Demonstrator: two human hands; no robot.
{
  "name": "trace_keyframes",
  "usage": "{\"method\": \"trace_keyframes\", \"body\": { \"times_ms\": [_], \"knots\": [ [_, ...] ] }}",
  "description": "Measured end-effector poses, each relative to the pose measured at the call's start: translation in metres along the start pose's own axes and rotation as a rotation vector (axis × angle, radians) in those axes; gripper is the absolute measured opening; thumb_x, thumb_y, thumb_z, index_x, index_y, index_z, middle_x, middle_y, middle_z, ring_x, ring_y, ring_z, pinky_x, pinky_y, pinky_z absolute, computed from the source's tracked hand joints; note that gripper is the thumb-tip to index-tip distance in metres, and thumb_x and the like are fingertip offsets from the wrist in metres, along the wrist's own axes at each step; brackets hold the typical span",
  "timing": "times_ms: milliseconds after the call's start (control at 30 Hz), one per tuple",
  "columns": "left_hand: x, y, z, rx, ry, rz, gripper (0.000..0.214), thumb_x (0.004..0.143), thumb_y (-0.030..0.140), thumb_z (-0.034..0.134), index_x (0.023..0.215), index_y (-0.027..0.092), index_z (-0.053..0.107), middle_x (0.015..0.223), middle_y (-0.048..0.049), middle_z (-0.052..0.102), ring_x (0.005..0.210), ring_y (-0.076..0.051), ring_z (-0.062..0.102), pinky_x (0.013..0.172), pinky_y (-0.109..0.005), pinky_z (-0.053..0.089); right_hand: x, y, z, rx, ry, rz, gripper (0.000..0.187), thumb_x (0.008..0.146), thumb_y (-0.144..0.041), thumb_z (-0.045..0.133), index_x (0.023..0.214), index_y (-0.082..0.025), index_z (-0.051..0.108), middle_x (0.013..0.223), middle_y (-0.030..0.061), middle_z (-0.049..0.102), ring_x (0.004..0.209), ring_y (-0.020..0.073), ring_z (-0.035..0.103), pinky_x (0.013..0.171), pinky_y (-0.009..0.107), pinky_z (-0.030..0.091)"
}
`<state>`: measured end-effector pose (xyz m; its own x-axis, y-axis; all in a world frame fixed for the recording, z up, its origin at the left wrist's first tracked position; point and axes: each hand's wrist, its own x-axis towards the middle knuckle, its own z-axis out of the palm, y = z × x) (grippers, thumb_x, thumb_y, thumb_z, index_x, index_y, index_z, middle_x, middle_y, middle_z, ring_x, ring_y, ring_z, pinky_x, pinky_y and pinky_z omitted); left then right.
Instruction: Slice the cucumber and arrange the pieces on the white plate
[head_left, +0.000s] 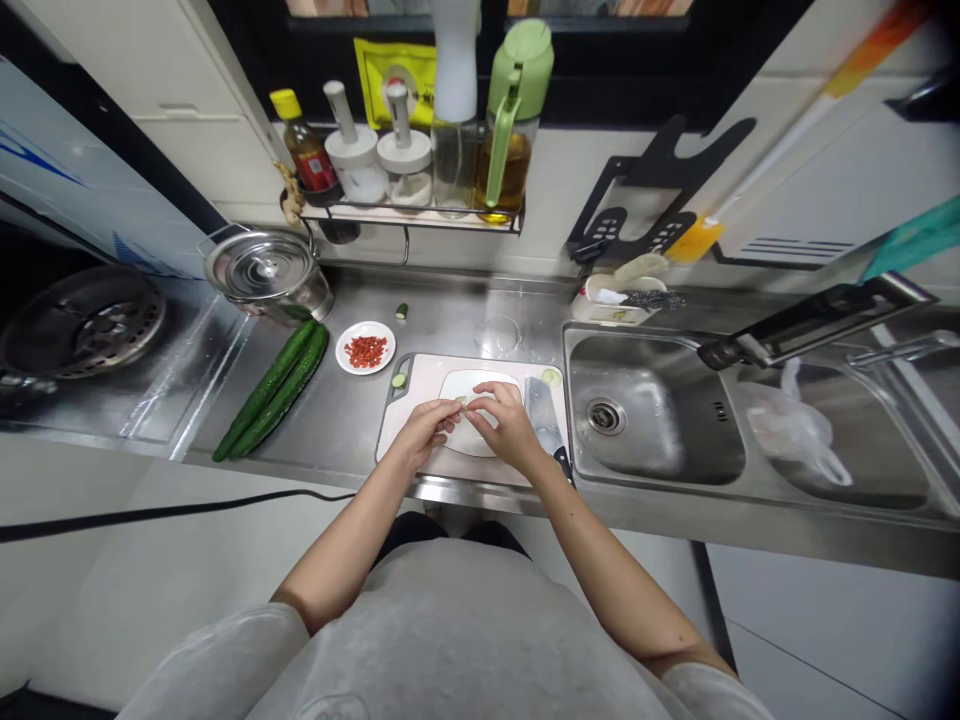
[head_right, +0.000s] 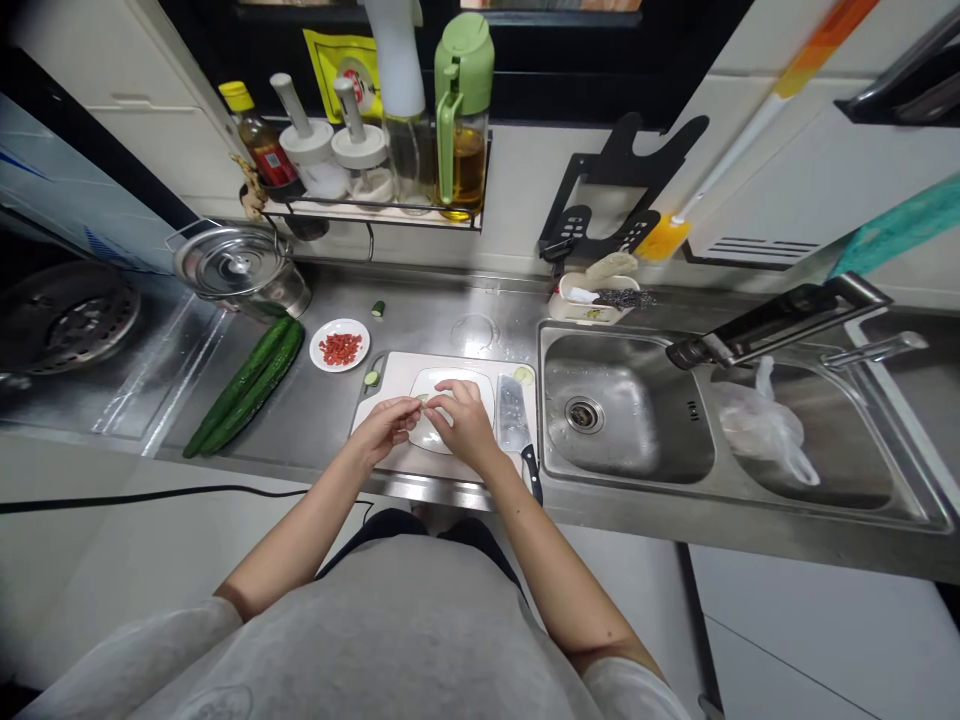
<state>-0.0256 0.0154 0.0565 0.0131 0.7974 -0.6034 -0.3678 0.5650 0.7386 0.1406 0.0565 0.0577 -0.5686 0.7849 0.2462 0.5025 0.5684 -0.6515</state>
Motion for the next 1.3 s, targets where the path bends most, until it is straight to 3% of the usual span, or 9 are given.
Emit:
{"method": "trace_keyframes", "body": {
  "times_ms": [367,533,700,867,1033,1300],
  "knots": [
    [0.019,-0.012,0.003,0.050,-0.024,-0.156,0.037,0.061,0.048,0.070,0.071,0.015,0.057,0.061,0.0007,0.053,0.048,-0.004,0.040,0.041,-0.018,0.019,-0.008,0.020,-0.005,-0.186,-0.134,-0.067,0.022,0.092,-0.031,0.049,0.095,-0.030,0.070,0.122,0.0065,0.054,0.114,0.0260,0.038,0.093,0.044,0.037],
    [0.025,-0.016,0.004,0.200,-0.034,-0.063,0.035,0.056,0.043,0.073,0.063,0.016,0.053,0.056,0.0037,0.046,0.047,-0.003,0.035,0.042,-0.019,0.015,-0.011,0.027,-0.003,-0.162,-0.125,-0.029,0.020,0.091,-0.031,0.050,0.093,-0.027,0.070,0.120,0.0066,0.055,0.114,0.0257,0.039,0.094,0.044,0.036],
    [0.031,-0.014,0.007,0.319,-0.011,0.051,0.036,0.059,0.047,0.071,0.057,0.016,0.052,0.048,0.0069,0.036,0.046,-0.004,0.029,0.045,-0.020,0.020,-0.010,0.036,0.004,-0.069,-0.075,0.024,0.017,0.089,-0.029,0.052,0.086,-0.023,0.068,0.111,0.0082,0.057,0.109,0.0243,0.043,0.091,0.041,0.038],
    [0.044,-0.010,0.007,0.385,-0.074,0.205,0.037,0.057,0.049,0.071,0.062,0.015,0.058,0.058,0.0033,0.052,0.056,-0.007,0.041,0.056,-0.020,0.033,-0.007,0.049,0.011,0.002,-0.130,0.095,0.017,0.089,-0.029,0.052,0.087,-0.022,0.067,0.101,0.0072,0.059,0.100,0.0222,0.048,0.086,0.038,0.039],
    [0.069,-0.014,0.000,0.510,-0.092,0.253,0.037,0.058,0.049,0.070,0.065,0.014,0.061,0.060,0.0023,0.055,0.059,-0.009,0.046,0.058,-0.021,0.035,0.001,0.067,0.020,0.045,-0.177,0.158,0.015,0.087,-0.027,0.054,0.085,-0.020,0.066,0.090,0.0045,0.060,0.088,0.0178,0.052,0.080,0.031,0.039],
    [0.112,-0.026,0.005,0.734,0.085,0.248,0.016,0.064,0.030,0.067,0.071,0.015,0.066,0.061,0.0025,0.059,0.057,-0.009,0.049,0.058,-0.022,0.036,0.019,0.092,0.033,-0.014,-0.299,0.314,0.018,0.086,-0.027,0.051,0.084,-0.017,0.066,0.077,0.0020,0.063,0.069,0.0130,0.053,0.060,0.022,0.032]
  ]
}}
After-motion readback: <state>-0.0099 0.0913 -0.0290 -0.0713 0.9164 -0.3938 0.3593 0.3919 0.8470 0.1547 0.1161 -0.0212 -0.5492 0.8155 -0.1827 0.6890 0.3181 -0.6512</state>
